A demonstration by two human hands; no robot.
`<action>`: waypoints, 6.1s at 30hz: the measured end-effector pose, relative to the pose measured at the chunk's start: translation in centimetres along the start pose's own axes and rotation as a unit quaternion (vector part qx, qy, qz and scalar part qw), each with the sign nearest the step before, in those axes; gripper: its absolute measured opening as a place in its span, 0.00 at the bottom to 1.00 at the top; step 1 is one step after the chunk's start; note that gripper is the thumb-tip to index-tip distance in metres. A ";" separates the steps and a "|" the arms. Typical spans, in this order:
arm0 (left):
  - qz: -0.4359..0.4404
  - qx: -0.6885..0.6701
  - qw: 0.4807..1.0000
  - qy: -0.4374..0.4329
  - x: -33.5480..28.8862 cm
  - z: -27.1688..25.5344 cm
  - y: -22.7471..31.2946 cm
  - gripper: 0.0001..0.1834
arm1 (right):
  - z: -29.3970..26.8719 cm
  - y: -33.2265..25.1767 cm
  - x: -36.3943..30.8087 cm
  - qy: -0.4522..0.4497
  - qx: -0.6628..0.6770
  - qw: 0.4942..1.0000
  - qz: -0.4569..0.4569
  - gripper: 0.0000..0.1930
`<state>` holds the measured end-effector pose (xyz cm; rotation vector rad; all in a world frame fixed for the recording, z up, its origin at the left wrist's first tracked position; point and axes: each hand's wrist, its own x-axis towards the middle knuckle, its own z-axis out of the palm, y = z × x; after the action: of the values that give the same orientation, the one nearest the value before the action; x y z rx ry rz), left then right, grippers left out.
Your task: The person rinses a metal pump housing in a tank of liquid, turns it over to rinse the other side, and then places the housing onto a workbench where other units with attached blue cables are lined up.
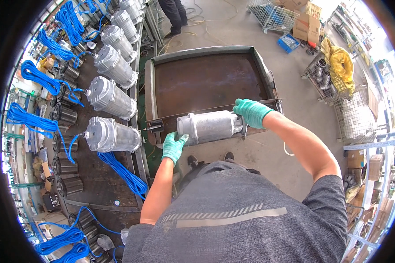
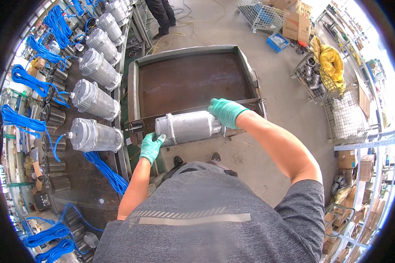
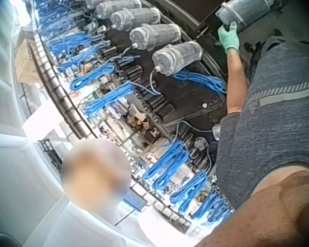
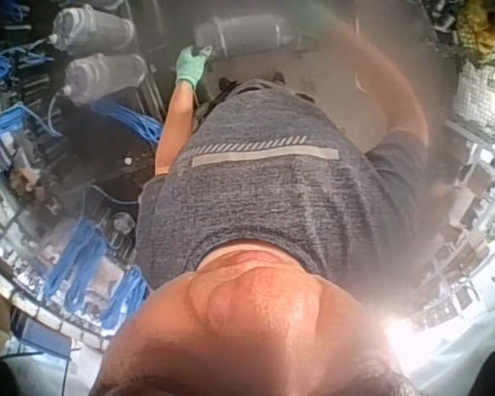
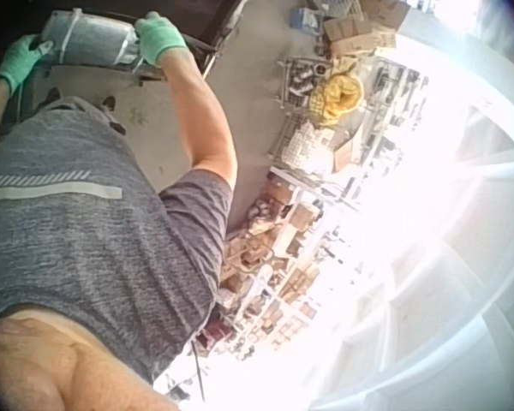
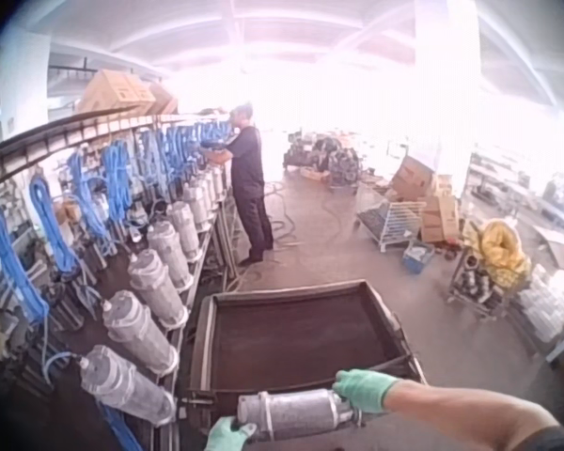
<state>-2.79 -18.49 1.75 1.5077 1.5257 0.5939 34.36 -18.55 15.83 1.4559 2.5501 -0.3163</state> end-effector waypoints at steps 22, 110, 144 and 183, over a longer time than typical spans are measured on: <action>-0.063 -0.130 0.985 0.091 -2.3 -5.0 -3.7 0.28 | 11.8 12.8 -13.8 0.413 0.570 0.509 0.495 0.07; 0.454 -0.212 0.766 0.403 -42.5 -38.8 13.1 0.14 | 18.8 -50.1 4.1 -0.340 0.783 0.507 0.120 0.18; 0.012 -0.053 0.810 0.584 -39.0 -34.4 -2.8 0.31 | 16.1 -33.3 10.9 -0.236 0.640 0.725 0.099 0.16; 0.050 -0.053 0.767 0.638 -36.1 -51.6 -1.3 0.28 | 19.0 -13.9 8.7 -0.138 0.711 0.652 0.225 0.13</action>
<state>-51.25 -40.76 35.34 1.0275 2.2802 2.0085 19.08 -23.49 -3.46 1.9612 1.2537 -2.5246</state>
